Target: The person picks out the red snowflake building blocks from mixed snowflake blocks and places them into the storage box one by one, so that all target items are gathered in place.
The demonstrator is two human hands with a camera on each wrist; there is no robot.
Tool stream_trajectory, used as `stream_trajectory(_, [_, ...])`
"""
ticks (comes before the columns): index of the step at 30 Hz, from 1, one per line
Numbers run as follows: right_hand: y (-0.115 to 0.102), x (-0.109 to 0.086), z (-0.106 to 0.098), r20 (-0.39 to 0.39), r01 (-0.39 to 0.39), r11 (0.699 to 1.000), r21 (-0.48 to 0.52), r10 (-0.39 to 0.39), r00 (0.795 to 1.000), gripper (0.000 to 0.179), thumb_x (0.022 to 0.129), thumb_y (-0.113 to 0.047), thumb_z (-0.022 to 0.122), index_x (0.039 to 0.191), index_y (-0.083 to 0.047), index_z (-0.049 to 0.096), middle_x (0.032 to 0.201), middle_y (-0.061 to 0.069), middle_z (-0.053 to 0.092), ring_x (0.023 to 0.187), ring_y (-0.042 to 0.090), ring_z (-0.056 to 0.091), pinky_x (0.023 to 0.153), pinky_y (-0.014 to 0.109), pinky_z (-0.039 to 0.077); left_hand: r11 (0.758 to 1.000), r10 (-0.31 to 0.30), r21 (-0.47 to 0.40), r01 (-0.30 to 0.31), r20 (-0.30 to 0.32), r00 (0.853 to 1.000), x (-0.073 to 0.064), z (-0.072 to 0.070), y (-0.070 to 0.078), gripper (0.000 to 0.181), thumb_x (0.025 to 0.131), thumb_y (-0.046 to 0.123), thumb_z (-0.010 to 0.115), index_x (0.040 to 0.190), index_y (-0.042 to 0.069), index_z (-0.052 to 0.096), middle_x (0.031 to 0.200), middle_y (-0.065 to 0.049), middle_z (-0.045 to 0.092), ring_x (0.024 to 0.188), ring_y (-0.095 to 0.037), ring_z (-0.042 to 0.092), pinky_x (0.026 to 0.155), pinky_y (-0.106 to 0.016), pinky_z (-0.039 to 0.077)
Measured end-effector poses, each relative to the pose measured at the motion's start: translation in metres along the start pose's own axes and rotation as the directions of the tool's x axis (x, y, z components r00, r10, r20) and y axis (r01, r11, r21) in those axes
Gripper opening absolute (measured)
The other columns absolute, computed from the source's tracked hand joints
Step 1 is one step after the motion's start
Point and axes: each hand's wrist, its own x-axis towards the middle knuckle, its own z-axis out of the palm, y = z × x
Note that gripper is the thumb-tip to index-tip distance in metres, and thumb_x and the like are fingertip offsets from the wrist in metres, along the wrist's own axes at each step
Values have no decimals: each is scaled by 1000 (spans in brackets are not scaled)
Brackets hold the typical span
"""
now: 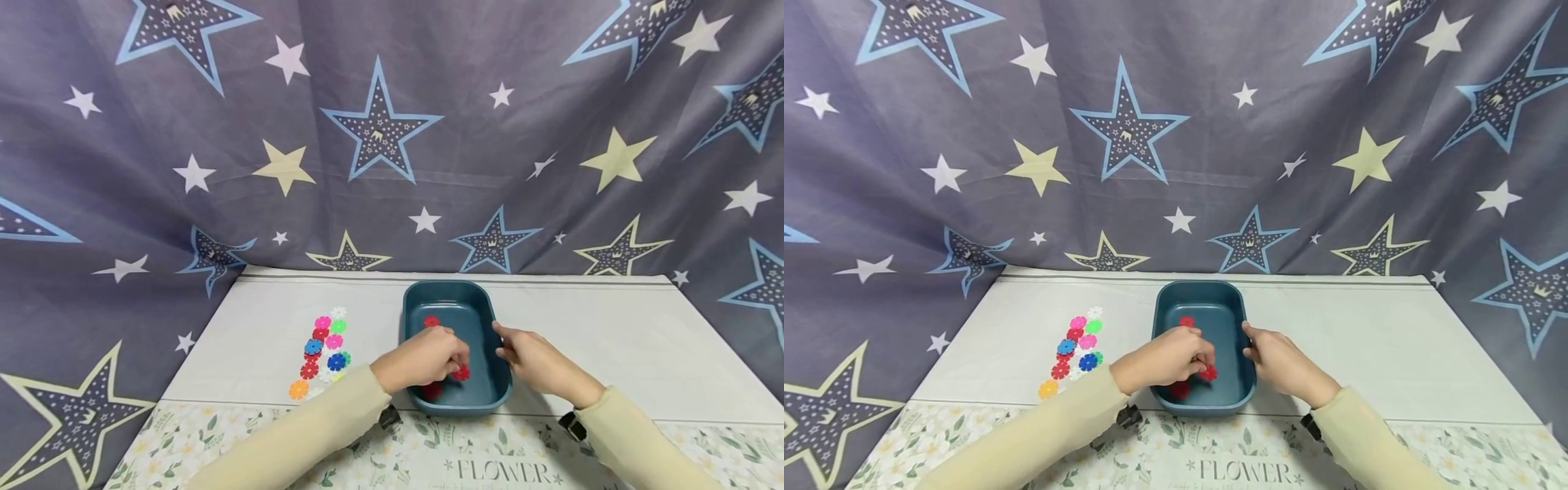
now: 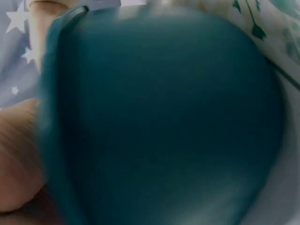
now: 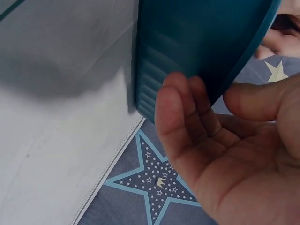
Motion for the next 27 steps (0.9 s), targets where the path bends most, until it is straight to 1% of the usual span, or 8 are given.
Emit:
stream_trajectory(4, [-1, 0, 0, 6, -7, 1000, 13, 7, 1000, 47, 94, -4, 54, 135, 14, 39, 57, -5, 39, 47, 5, 29, 51, 25, 33, 996, -65, -55, 71, 97, 993, 10, 8, 5, 13, 81, 2, 71, 84, 15, 72, 77, 10, 64, 69, -1, 55, 63, -12, 42])
stream_trajectory(6, [-1, -1, -1, 6, -7, 1000, 14, 7, 1000, 47, 94, -3, 54, 135, 14, 39, 57, -5, 38, 47, 5, 29, 51, 25, 33, 994, -85, -62, 94, 133, 987, 14, 11, 8, 15, 81, 0, 70, 83, 14, 72, 74, 10, 63, 65, 0, 54, 59, -12, 42])
stream_trajectory(8, [0, -1, -1, 6, -4, 1000, 15, 4, 1000, 47, 94, -3, 55, 135, 14, 39, 56, -5, 37, 47, 5, 27, 51, 24, 32, 992, -107, -48, 115, 156, 982, 16, 12, 12, 16, 80, -2, 70, 81, 14, 71, 72, 10, 62, 63, 0, 53, 57, -12, 42])
stream_trajectory(12, [1, -1, -1, 7, 6, 1000, 13, -6, 1000, 47, 94, -3, 54, 135, 14, 39, 55, -6, 36, 47, 5, 27, 51, 24, 32, 989, -145, 29, 142, 183, 972, 21, 15, 20, 20, 79, 0, 70, 71, 17, 66, 64, 10, 55, 58, -4, 48, 53, -15, 39])
stream_trajectory(16, [2, -1, -2, 3, 15, 1000, -1, -15, 1000, 46, 94, -3, 54, 134, 15, 39, 56, -6, 38, 47, 5, 28, 51, 25, 32, 987, -126, 123, 105, 180, 976, 25, 20, 22, 32, 83, 2, 68, 59, 18, 55, 53, 8, 46, 51, -7, 40, 48, -17, 33])
stream_trajectory(19, [2, 0, -2, 1, 21, 1000, -8, -21, 1000, 46, 94, -3, 55, 134, 15, 40, 56, -6, 38, 47, 5, 28, 51, 25, 33, 982, -104, 176, 74, 168, 980, 26, 24, 22, 35, 85, 5, 67, 56, 19, 52, 51, 8, 45, 50, -6, 40, 48, -18, 34])
stream_trajectory(23, [2, 0, -1, 0, 20, 1000, -8, -20, 1000, 46, 93, -3, 55, 134, 15, 40, 56, -6, 39, 47, 5, 27, 52, 25, 33, 982, -106, 175, 77, 163, 981, 26, 26, 19, 32, 84, 7, 69, 59, 20, 53, 54, 9, 47, 52, -6, 45, 49, -18, 37])
stream_trajectory(27, [2, 0, 0, -8, 20, 1000, -9, -20, 1000, 46, 93, -3, 56, 133, 15, 41, 56, -6, 38, 47, 4, 27, 51, 24, 33, 981, -107, 174, 85, 122, 987, 23, 17, 13, 21, 81, 12, 74, 68, 21, 60, 63, 11, 53, 61, -6, 51, 55, -18, 41])
